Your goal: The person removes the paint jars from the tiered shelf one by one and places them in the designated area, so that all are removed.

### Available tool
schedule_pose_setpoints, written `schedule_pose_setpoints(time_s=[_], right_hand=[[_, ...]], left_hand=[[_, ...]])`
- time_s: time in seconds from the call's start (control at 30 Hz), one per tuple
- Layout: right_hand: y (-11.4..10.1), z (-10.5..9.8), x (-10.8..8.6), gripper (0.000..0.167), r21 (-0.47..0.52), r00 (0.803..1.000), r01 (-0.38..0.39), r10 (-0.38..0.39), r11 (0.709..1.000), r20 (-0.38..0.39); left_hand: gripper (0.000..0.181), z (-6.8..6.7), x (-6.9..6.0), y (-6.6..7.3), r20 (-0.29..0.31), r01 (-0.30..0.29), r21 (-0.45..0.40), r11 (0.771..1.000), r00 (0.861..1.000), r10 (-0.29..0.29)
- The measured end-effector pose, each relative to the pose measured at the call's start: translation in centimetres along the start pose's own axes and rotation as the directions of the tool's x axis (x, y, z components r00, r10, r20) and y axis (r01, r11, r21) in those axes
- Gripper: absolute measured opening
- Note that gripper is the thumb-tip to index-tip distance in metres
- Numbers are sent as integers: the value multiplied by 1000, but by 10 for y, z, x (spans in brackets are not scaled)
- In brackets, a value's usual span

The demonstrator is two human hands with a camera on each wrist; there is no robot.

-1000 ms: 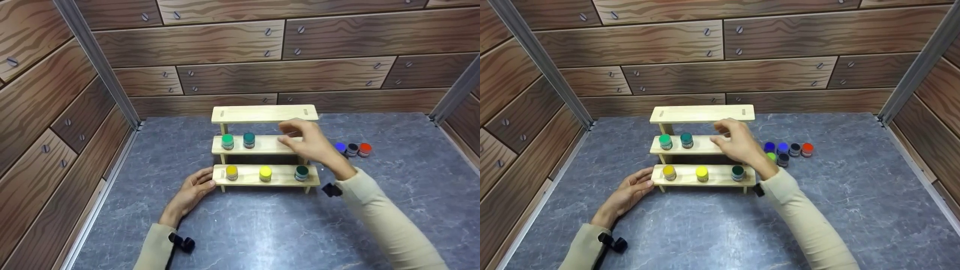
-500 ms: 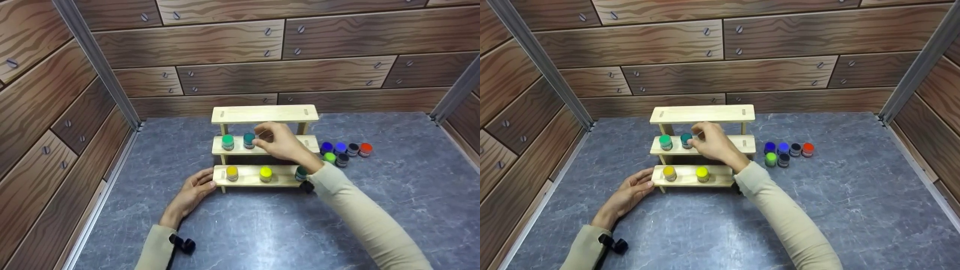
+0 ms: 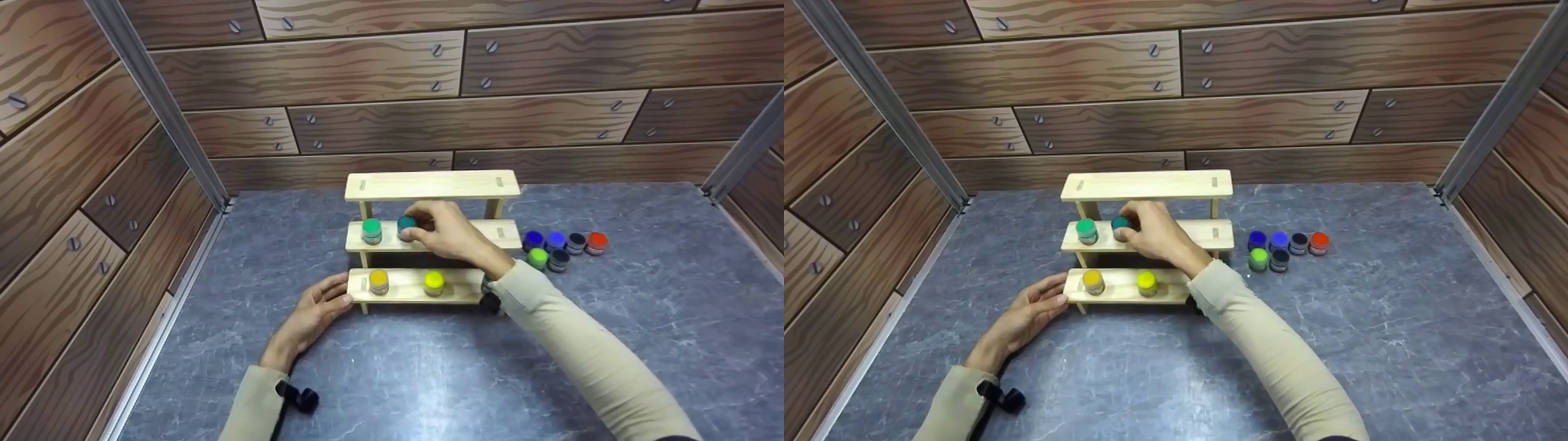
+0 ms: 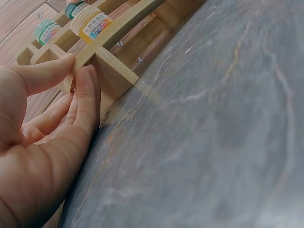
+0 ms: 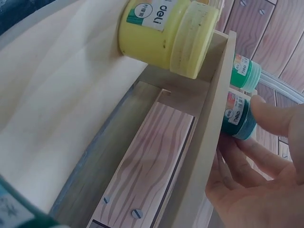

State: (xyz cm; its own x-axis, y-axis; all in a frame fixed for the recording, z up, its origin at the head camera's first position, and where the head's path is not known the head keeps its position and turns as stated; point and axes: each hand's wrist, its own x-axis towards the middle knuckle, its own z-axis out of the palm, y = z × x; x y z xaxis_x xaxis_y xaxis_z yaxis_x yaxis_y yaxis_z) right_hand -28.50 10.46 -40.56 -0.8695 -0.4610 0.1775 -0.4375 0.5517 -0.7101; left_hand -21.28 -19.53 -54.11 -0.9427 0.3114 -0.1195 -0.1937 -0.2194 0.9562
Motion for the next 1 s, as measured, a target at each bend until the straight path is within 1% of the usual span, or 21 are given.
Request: schedule_pose_setpoints(time_s=[0.13,0.3,0.5,0.7,0.83,1.0], right_hand=[[5,-8,-9,35,-24,1000,11,-11,1000,9],[13,-26,-23,38,-54,999,30,-29,998,13],[21,-49,-38,36,-39,1000,17,-16,999,24],[27,-65,-51,35,-30,999,3,-2,1000,35],[32,-74,-60,36,-40,1000,-3,4,999,31],[39,-85,-73,35,-63,1000,-8,8,998,2]], left_hand=[[69,3,1,-2,7,7,-2,1000,1000,-7],[69,4,0,-3,4,10,0,1000,1000,-10],[69,2,0,-2,9,11,7,1000,1000,-11],[70,0,0,0,8,23,23,999,1000,-23],[69,-1,-1,1,1,25,24,999,1000,-25],[69,-2,-2,1,-3,26,21,999,1000,-26]])
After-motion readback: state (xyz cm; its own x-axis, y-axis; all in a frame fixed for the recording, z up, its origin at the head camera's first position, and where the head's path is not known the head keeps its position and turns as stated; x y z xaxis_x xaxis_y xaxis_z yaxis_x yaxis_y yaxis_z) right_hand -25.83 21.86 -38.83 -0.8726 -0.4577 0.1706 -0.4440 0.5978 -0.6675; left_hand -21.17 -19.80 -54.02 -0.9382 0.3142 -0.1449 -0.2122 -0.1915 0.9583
